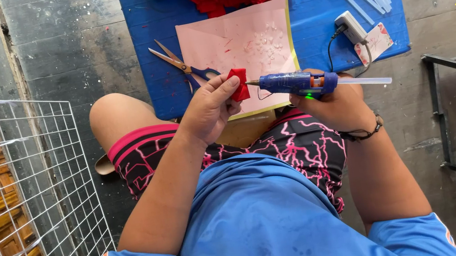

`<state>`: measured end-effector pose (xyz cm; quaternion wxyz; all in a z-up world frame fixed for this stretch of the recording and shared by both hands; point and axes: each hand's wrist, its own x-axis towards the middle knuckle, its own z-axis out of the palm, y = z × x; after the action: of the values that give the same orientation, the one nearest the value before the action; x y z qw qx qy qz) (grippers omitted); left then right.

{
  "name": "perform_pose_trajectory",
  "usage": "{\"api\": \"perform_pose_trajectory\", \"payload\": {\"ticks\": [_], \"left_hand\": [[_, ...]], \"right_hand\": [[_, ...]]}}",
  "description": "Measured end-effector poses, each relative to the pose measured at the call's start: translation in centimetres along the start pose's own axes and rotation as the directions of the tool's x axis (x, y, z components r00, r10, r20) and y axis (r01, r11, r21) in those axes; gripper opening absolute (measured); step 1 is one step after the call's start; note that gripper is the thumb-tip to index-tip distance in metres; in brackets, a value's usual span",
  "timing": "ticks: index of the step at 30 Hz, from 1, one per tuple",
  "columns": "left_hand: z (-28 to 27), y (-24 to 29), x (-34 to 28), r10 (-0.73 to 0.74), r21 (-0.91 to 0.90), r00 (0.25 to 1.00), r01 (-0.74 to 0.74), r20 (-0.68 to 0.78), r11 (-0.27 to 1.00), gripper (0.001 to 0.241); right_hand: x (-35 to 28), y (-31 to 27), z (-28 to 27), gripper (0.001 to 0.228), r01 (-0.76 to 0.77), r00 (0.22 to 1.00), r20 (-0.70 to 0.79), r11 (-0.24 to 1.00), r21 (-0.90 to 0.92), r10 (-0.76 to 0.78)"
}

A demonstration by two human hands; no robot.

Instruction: The person assembles a paper flower by using a glue gun to apply adhesive to small red paper pieces and then cutting and folding them into a flower shape.

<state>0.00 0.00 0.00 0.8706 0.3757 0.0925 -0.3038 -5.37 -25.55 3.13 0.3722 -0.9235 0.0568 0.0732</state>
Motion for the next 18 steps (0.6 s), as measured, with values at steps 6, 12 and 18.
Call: {"api": "perform_pose_trajectory", "payload": {"ticks": [6, 12, 18], "left_hand": [[0.3, 0.1, -0.3, 0.07, 0.095, 0.997, -0.068, -0.025, 0.993, 0.017], [-1.5, -0.9, 0.9, 0.163, 0.214, 0.985, -0.15, -0.046, 0.965, 0.022], [-1.3, -0.9, 0.2, 0.101, 0.077, 0.993, -0.096, -0.058, 0.992, 0.018]], "right_hand": [[0.0, 0.7, 0.4, 0.025, 0.012, 1.0, 0.003, 0.993, -0.114, -0.012], [-0.4, -1.1, -0.2, 0.031, -0.055, 0.998, 0.028, 0.971, -0.232, 0.064], [2.8, 0.4, -0.1, 0.047, -0.377, 0.92, 0.076, 0.921, -0.104, 0.385]]}}
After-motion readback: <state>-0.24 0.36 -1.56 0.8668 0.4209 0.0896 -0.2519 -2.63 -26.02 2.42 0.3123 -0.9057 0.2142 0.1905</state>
